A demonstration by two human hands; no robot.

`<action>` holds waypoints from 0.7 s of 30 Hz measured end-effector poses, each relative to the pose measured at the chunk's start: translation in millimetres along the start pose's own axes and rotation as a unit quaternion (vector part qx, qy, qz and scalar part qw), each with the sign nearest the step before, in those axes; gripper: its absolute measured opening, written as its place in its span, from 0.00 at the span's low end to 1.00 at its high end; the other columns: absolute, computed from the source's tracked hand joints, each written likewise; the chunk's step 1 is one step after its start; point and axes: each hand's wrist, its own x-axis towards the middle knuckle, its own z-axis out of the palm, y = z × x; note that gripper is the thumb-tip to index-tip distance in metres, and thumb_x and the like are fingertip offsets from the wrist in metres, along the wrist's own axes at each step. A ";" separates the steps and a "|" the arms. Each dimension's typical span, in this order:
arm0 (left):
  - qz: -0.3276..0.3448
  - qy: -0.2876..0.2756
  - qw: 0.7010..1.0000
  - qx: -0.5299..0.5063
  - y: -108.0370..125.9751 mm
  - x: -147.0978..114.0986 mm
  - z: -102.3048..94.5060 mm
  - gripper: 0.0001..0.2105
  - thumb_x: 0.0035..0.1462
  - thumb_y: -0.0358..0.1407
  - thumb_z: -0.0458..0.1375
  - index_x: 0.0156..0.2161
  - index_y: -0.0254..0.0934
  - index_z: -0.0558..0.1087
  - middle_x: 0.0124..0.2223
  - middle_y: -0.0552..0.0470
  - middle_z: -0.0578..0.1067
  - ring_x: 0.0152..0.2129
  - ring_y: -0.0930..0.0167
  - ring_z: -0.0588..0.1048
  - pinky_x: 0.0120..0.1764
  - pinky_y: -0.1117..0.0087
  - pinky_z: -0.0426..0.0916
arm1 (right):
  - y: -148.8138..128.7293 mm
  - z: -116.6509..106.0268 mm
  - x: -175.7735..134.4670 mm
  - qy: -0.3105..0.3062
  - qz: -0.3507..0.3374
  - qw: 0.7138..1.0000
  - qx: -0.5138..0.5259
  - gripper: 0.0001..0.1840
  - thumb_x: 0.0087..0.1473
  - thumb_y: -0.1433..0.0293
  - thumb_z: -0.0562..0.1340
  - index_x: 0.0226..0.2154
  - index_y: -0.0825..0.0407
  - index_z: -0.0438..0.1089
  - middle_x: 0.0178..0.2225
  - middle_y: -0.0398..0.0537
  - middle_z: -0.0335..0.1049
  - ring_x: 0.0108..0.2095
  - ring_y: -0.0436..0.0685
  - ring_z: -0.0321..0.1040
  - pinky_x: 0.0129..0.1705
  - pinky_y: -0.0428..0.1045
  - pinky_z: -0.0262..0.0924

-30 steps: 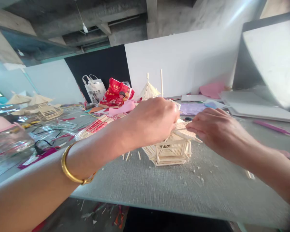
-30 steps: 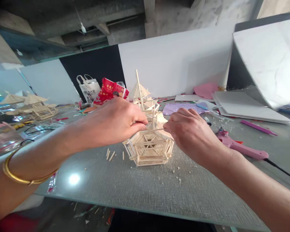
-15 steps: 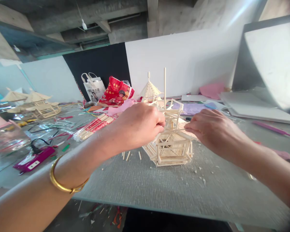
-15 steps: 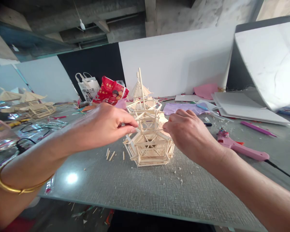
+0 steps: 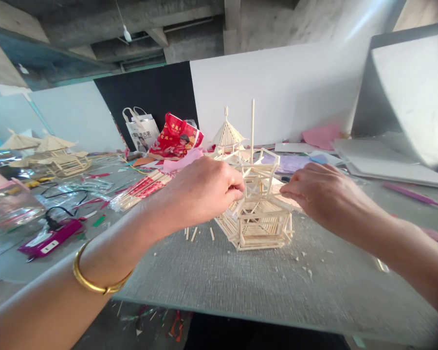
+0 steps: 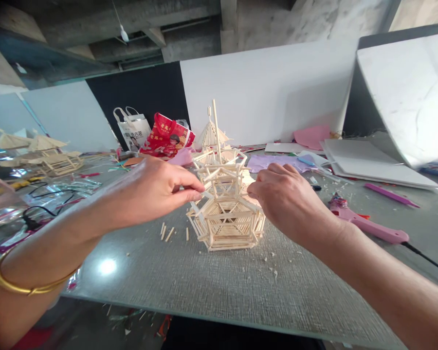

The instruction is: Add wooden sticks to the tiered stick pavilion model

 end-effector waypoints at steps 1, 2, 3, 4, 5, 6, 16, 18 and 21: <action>-0.001 0.000 1.000 -0.002 -0.2 0.0 0.1 0.11 0.53 0.32 0.53 0.36 0.39 0.79 0.24 0.54 0.77 0.17 0.78 0.67 0.25 0.71 0.54 | 0.0 -0.6 0.2 0.001 -0.002 1.000 0.000 0.14 0.60 0.73 0.52 0.26 0.50 0.68 0.26 0.46 0.60 0.32 0.57 0.52 0.37 0.52 0.47; -0.001 0.001 1.000 -0.005 -0.4 0.1 0.1 0.11 0.53 0.31 0.53 0.36 0.39 0.79 0.24 0.54 0.77 0.17 0.78 0.67 0.25 0.72 0.54 | 0.0 -1.0 0.3 0.002 -0.004 1.000 0.000 0.14 0.60 0.72 0.52 0.26 0.50 0.68 0.26 0.46 0.60 0.32 0.57 0.52 0.36 0.52 0.47; -0.002 0.002 1.000 -0.007 -0.6 0.2 0.1 0.11 0.53 0.31 0.53 0.35 0.39 0.79 0.25 0.54 0.77 0.17 0.78 0.67 0.26 0.72 0.55 | 0.0 -1.2 0.3 0.004 -0.004 1.000 0.001 0.14 0.60 0.72 0.53 0.26 0.50 0.68 0.26 0.46 0.60 0.32 0.57 0.52 0.36 0.52 0.46; -0.001 0.001 1.000 -0.009 -0.9 0.2 0.1 0.11 0.53 0.31 0.53 0.35 0.40 0.79 0.25 0.55 0.77 0.17 0.78 0.67 0.26 0.72 0.55 | 0.0 -1.2 0.4 0.004 -0.004 1.000 0.002 0.14 0.60 0.72 0.53 0.26 0.50 0.68 0.25 0.46 0.60 0.32 0.57 0.52 0.36 0.52 0.46; 0.000 0.002 1.000 -0.010 -1.1 0.3 0.1 0.11 0.53 0.31 0.53 0.35 0.40 0.79 0.24 0.55 0.77 0.17 0.78 0.67 0.26 0.72 0.55 | 0.0 -1.0 0.4 0.001 -0.003 1.000 0.002 0.13 0.60 0.72 0.53 0.26 0.50 0.68 0.25 0.46 0.60 0.32 0.57 0.52 0.36 0.52 0.46; 0.000 0.001 1.000 -0.010 -1.4 0.3 0.2 0.11 0.53 0.31 0.54 0.34 0.40 0.79 0.24 0.55 0.77 0.18 0.78 0.67 0.26 0.72 0.55 | 0.0 -0.7 0.5 -0.003 -0.004 1.000 0.003 0.13 0.60 0.72 0.54 0.26 0.50 0.68 0.25 0.46 0.60 0.32 0.57 0.52 0.37 0.52 0.46; -0.014 -0.007 1.000 -0.025 -3.0 1.2 4.5 0.11 0.53 0.32 0.54 0.35 0.40 0.79 0.24 0.54 0.77 0.17 0.78 0.66 0.25 0.71 0.55 | -1.2 -3.8 1.8 -0.003 0.001 1.000 0.008 0.10 0.58 0.75 0.56 0.29 0.50 0.71 0.26 0.46 0.61 0.32 0.57 0.53 0.37 0.52 0.46; -0.018 -0.010 0.999 -0.027 -2.2 1.4 4.2 0.11 0.53 0.33 0.53 0.36 0.40 0.79 0.24 0.54 0.77 0.17 0.78 0.66 0.25 0.71 0.54 | -1.7 -4.8 1.8 -0.005 0.004 1.000 0.009 0.11 0.59 0.74 0.55 0.29 0.51 0.71 0.26 0.46 0.61 0.33 0.57 0.53 0.37 0.52 0.46; -0.026 -0.013 0.999 -0.033 -1.5 1.7 3.3 0.11 0.53 0.33 0.53 0.36 0.40 0.79 0.25 0.54 0.78 0.18 0.77 0.67 0.26 0.71 0.55 | -1.1 -4.6 1.5 0.004 -0.003 1.000 0.009 0.12 0.59 0.74 0.54 0.28 0.50 0.70 0.26 0.46 0.61 0.32 0.57 0.53 0.36 0.52 0.46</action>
